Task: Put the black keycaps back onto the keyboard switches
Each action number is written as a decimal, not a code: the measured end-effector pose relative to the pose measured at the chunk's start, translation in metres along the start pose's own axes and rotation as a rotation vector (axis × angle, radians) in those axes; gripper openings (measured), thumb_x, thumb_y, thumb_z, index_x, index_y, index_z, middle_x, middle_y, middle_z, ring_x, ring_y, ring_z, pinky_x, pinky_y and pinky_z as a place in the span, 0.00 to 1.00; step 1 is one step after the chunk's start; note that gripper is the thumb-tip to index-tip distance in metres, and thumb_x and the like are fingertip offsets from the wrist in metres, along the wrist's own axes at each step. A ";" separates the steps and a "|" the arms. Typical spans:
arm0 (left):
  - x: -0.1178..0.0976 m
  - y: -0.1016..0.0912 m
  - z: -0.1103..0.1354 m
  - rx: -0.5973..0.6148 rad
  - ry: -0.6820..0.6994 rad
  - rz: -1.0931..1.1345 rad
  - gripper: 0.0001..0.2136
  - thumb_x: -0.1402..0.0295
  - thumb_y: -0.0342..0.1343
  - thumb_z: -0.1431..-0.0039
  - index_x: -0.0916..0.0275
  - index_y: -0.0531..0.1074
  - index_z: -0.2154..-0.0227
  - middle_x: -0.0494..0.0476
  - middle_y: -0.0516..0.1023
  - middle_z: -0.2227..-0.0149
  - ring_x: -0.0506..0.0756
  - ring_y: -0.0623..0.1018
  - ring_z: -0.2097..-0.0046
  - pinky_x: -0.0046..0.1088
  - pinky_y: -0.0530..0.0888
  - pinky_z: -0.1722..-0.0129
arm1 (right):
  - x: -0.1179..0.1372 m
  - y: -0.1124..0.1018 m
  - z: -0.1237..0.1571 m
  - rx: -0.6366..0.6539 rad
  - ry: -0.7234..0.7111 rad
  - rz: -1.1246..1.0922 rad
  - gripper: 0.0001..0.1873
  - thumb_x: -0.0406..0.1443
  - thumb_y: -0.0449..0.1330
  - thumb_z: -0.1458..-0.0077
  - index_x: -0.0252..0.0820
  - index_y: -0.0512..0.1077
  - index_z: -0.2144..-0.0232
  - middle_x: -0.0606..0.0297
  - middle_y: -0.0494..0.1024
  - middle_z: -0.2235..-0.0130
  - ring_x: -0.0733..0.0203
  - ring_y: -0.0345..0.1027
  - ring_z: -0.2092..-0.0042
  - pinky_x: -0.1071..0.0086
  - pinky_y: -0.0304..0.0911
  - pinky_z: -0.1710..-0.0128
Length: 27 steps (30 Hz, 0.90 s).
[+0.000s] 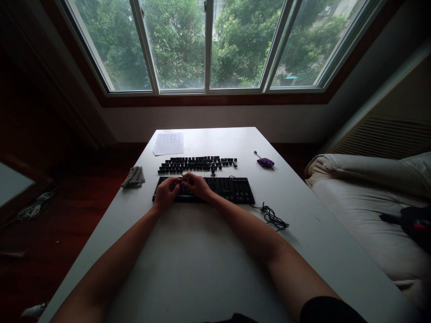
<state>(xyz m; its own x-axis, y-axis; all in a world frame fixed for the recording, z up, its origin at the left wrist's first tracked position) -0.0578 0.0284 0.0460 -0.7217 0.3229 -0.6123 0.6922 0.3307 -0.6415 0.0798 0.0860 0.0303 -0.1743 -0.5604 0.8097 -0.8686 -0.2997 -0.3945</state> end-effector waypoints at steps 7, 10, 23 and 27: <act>0.000 -0.003 0.001 -0.033 -0.013 0.018 0.12 0.65 0.55 0.40 0.58 0.74 0.54 0.56 0.80 0.59 0.56 0.78 0.60 0.35 0.74 0.56 | 0.002 0.000 0.000 0.010 -0.007 0.030 0.14 0.44 0.62 0.45 0.43 0.75 0.60 0.70 0.72 0.73 0.65 0.61 0.72 0.73 0.56 0.70; 0.000 -0.004 0.002 -0.051 -0.011 0.023 0.12 0.65 0.55 0.40 0.59 0.74 0.54 0.55 0.80 0.59 0.56 0.78 0.61 0.33 0.74 0.58 | 0.000 0.001 0.000 0.020 -0.003 0.070 0.14 0.44 0.62 0.45 0.43 0.75 0.59 0.70 0.73 0.72 0.65 0.62 0.71 0.73 0.56 0.69; 0.003 -0.003 0.002 -0.059 -0.008 0.006 0.10 0.64 0.56 0.40 0.58 0.74 0.57 0.54 0.79 0.62 0.55 0.78 0.63 0.33 0.74 0.59 | -0.005 0.005 -0.001 0.049 0.008 0.151 0.15 0.43 0.62 0.43 0.42 0.76 0.56 0.66 0.78 0.66 0.62 0.69 0.66 0.72 0.60 0.63; 0.005 -0.001 0.001 -0.043 -0.020 0.001 0.10 0.63 0.55 0.39 0.58 0.73 0.57 0.53 0.79 0.62 0.55 0.78 0.63 0.32 0.74 0.60 | -0.004 0.005 0.000 0.046 0.018 0.170 0.15 0.43 0.62 0.44 0.42 0.76 0.57 0.67 0.77 0.68 0.63 0.68 0.67 0.72 0.60 0.64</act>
<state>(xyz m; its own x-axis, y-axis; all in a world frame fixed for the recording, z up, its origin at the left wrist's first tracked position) -0.0625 0.0285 0.0428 -0.7205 0.3053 -0.6226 0.6923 0.3681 -0.6206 0.0760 0.0872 0.0250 -0.3257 -0.5920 0.7372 -0.8041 -0.2368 -0.5453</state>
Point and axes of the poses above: each hand's wrist, its own z-axis away from the middle knuckle, its own y-axis out of the palm, x = y × z, the point moved 10 cm from there along -z, towards the middle knuckle
